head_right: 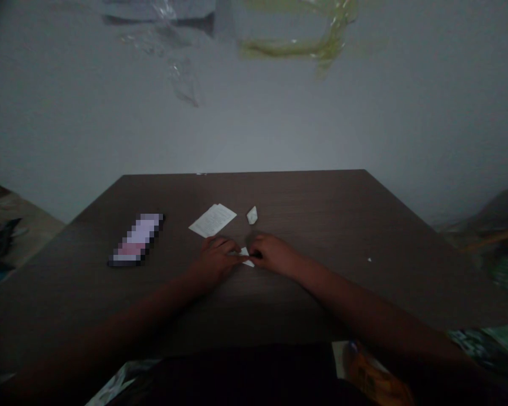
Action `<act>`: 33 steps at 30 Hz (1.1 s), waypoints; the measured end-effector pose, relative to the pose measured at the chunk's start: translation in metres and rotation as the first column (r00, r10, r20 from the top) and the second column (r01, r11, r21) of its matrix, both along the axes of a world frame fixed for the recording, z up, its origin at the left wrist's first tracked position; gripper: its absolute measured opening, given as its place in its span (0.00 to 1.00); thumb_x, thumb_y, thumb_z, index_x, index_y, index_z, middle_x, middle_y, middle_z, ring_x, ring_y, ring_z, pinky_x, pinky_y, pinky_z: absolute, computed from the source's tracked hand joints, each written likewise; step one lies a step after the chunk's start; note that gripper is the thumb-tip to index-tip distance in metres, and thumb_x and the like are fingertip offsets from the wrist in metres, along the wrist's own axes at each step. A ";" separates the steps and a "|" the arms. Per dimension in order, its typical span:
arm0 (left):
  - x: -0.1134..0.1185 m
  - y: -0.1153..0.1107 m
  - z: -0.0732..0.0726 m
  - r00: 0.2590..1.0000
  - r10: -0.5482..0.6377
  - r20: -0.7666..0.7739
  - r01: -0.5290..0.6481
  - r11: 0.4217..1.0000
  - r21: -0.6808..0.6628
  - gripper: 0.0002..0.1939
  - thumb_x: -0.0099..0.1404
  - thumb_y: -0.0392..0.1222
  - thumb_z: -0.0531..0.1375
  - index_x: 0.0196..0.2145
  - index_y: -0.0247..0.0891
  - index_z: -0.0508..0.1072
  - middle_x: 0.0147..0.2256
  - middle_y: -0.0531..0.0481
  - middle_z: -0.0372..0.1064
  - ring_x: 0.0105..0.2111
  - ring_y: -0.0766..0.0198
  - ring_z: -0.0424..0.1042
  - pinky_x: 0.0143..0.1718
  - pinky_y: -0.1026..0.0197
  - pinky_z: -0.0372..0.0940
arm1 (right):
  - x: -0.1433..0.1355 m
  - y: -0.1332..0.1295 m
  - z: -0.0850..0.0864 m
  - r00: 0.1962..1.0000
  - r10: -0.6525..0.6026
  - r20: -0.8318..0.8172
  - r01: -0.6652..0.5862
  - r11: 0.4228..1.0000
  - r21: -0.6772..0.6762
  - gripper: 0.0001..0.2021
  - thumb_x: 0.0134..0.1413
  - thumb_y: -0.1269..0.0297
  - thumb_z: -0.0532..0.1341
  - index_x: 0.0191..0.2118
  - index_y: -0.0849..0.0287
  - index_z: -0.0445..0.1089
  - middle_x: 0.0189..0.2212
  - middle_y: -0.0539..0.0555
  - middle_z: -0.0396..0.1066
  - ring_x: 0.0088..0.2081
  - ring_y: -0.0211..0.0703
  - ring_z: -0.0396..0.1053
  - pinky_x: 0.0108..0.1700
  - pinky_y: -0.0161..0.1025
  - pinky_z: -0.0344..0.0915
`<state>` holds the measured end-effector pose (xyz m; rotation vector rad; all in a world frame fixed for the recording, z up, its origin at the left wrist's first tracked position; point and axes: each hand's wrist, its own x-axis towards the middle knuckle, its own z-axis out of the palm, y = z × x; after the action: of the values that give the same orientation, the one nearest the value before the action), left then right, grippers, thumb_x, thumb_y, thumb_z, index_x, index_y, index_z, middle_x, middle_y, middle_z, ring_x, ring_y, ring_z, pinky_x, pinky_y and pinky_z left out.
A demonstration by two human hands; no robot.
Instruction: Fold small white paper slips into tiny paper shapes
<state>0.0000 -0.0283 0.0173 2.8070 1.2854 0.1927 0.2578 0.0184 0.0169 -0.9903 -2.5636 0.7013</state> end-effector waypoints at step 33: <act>0.029 -0.054 -0.003 0.855 0.460 0.241 -0.378 0.869 -0.319 0.29 0.74 0.30 0.64 0.68 0.50 0.80 0.69 0.43 0.76 0.70 0.41 0.71 0.74 0.30 0.64 | -0.007 -0.078 -0.024 0.958 -0.284 -0.037 0.285 0.957 0.049 0.10 0.69 0.67 0.72 0.54 0.55 0.83 0.57 0.63 0.78 0.61 0.62 0.76 0.66 0.59 0.73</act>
<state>0.0290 -0.0828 0.0143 2.1355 1.6824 0.4272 0.2509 -0.0597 -0.0073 -1.2857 -2.3331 0.5591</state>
